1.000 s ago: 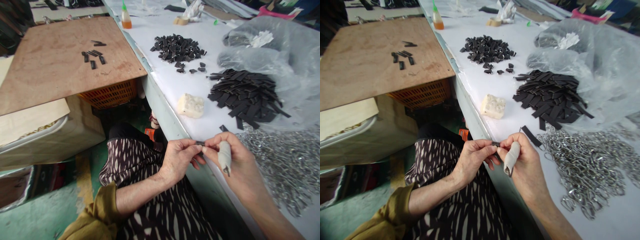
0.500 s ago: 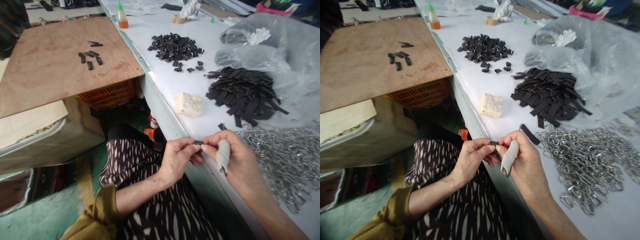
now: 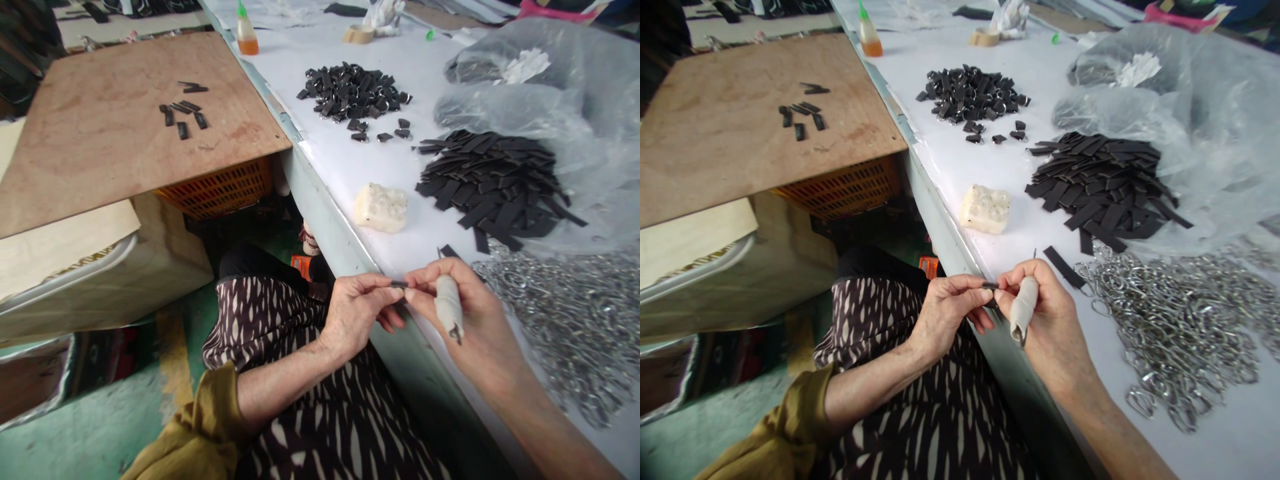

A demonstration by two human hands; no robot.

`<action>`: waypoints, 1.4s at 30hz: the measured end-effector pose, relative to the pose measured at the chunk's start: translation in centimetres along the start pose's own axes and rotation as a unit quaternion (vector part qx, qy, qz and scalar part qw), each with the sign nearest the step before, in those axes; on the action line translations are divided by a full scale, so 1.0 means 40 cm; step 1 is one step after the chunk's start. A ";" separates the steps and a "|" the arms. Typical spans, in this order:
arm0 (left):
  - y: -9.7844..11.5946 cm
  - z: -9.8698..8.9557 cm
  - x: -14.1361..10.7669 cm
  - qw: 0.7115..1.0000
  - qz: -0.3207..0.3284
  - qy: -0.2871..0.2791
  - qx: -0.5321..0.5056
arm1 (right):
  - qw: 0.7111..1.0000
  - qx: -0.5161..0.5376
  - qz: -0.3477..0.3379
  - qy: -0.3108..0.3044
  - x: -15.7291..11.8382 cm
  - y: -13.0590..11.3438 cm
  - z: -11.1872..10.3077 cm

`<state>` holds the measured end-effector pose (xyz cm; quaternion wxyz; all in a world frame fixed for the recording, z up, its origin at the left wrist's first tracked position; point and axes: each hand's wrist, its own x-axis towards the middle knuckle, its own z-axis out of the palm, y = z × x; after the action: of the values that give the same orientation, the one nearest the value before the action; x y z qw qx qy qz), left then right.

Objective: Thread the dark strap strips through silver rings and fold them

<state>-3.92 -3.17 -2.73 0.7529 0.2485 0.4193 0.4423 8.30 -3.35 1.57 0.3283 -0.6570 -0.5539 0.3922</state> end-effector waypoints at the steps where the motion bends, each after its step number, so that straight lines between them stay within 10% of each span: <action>1: 0.000 -0.002 0.002 1.000 0.000 -0.002 0.004 | 1.000 -0.002 -0.002 0.003 0.001 0.002 -0.001; 31: 0.016 -0.026 0.013 0.998 0.005 -0.064 0.020 | 0.999 0.033 -0.015 0.007 0.019 0.014 -0.018; 42: 0.025 -0.006 -0.012 0.997 0.073 -0.005 0.005 | 0.997 0.044 -0.055 -0.004 0.002 0.012 -0.019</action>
<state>-4.72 -3.08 -1.91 0.7195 0.2842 0.3984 0.4928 9.21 -3.36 1.50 0.3762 -0.6088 -0.5727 0.3998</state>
